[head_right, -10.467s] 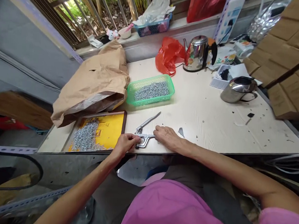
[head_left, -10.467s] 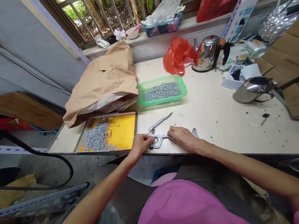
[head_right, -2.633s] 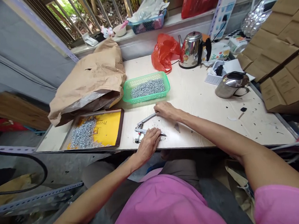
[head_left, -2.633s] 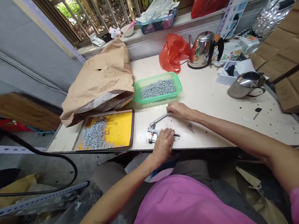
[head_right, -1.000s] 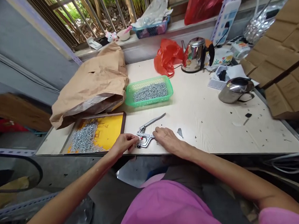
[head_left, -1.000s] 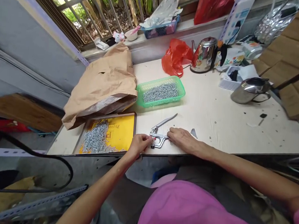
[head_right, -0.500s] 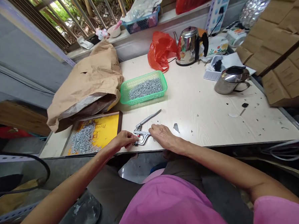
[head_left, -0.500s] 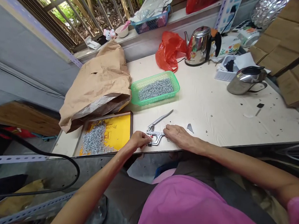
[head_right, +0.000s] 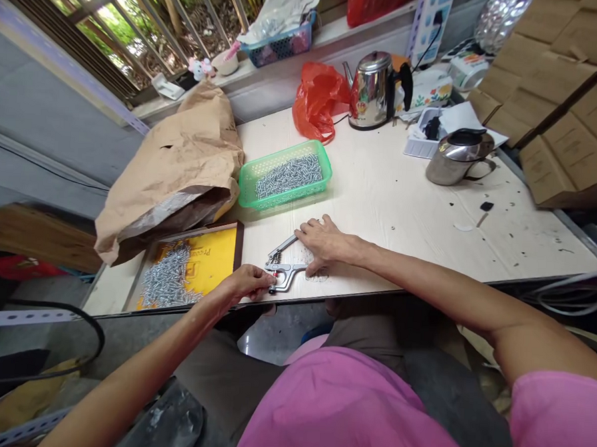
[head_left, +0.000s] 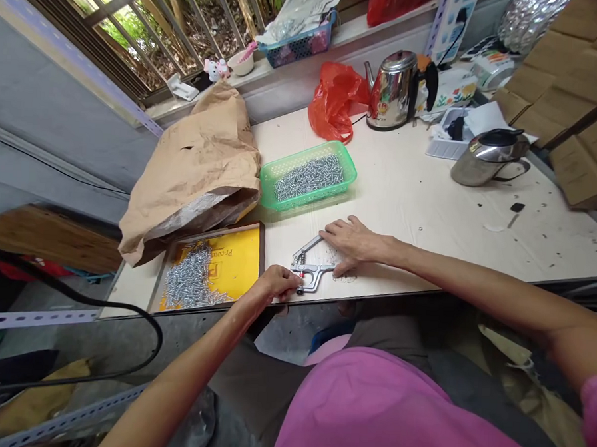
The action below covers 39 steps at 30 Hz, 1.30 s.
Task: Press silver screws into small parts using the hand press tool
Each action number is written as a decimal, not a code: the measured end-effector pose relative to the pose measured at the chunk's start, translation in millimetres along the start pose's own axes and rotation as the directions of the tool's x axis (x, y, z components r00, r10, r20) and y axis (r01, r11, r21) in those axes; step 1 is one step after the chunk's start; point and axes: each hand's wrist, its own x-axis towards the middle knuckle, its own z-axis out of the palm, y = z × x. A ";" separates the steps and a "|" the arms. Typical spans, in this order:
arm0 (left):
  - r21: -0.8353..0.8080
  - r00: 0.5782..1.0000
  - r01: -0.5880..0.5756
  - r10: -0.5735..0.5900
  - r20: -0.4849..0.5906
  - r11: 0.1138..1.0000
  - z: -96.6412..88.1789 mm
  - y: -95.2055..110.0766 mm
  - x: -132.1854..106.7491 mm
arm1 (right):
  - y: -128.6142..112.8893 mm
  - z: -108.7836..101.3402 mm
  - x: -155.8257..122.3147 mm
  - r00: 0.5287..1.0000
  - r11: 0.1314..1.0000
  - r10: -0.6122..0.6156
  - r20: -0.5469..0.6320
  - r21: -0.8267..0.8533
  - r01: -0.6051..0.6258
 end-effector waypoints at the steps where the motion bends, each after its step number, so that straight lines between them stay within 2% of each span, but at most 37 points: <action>1: 0.007 1.000 0.006 -0.006 -0.003 1.000 -0.2 -0.3 -0.3 | -1.5 -0.3 -0.3 1.000 1.000 0.004 0.001 -0.001 -0.004; 4: 0.125 0.999 0.013 -0.007 -0.048 0.992 1.4 0.9 -6.0 | -6.7 -1.2 -4.3 1.000 1.000 -0.003 -0.008 0.016 0.004; 6: 0.315 0.979 -0.020 0.082 -0.185 0.949 6.2 4.6 -12.5 | -10.2 -1.3 -8.6 1.000 0.999 -0.019 -0.021 0.042 0.019; 7: 0.426 0.947 -0.055 0.182 -0.264 0.903 10.0 7.4 -15.3 | -11.9 -1.3 -10.8 0.999 0.998 -0.025 -0.028 0.056 0.027; 9: 0.625 0.833 -0.150 0.438 -0.337 0.767 19.3 14.8 -17.2 | -15.1 -0.9 -14.4 0.998 0.996 -0.030 -0.047 0.078 0.034; 11: 0.759 0.723 -0.266 0.644 -0.251 0.595 28.2 23.5 -11.9 | -17.5 -0.1 -16.7 0.998 0.996 -0.016 -0.064 0.086 0.022; 13: 0.822 0.672 -0.364 0.734 -0.094 0.439 33.2 32.2 -0.6 | -18.6 0.9 -18.0 0.998 0.996 0.024 -0.064 0.087 -0.018; 16: 0.845 0.680 -0.432 0.729 0.076 0.315 31.9 42.0 16.0 | -18.2 1.1 -20.1 0.993 0.991 0.120 -0.019 0.056 -0.119; 19: 0.860 0.698 -0.446 0.698 0.162 0.246 27.8 46.8 20.5 | -18.1 -0.6 -23.5 0.990 0.990 0.141 0.015 0.011 -0.141; 22: 0.868 0.707 -0.445 0.681 0.190 0.219 30.2 47.9 16.6 | -20.2 -0.8 -24.8 0.995 0.995 0.098 0.018 0.012 -0.099; 26: 0.876 0.735 -0.395 0.668 0.120 0.278 38.1 49.0 15.1 | -21.8 3.6 -20.2 0.996 0.995 0.079 0.043 0.063 -0.082; 29: 0.865 0.735 -0.394 0.672 0.093 0.311 39.3 49.9 16.1 | -17.2 3.9 -17.1 0.994 0.991 0.094 0.063 0.089 -0.099; 31: 0.859 0.724 -0.396 0.686 0.074 0.326 40.3 46.5 14.5 | -10.3 0.3 -16.6 0.997 0.993 0.058 0.048 0.097 -0.063; 33: 0.854 0.682 -0.401 0.731 0.037 0.331 45.4 36.8 11.1 | -0.9 -5.0 -16.2 0.999 0.994 0.001 0.053 0.110 -0.007; 35: 0.846 0.605 -0.437 0.796 0.024 0.307 56.6 21.5 7.3 | 10.0 -9.1 -14.5 0.998 0.992 -0.006 0.066 0.125 -0.002; 37: 0.831 0.525 -0.485 0.851 0.027 0.273 72.1 5.4 4.3 | 21.0 -10.9 -10.3 0.997 0.991 0.064 0.033 0.113 -0.067; 39: 0.813 0.480 -0.518 0.877 0.019 0.266 87.1 -5.9 2.5 | 30.0 -11.5 -3.4 0.990 0.987 0.136 -0.040 0.094 -0.132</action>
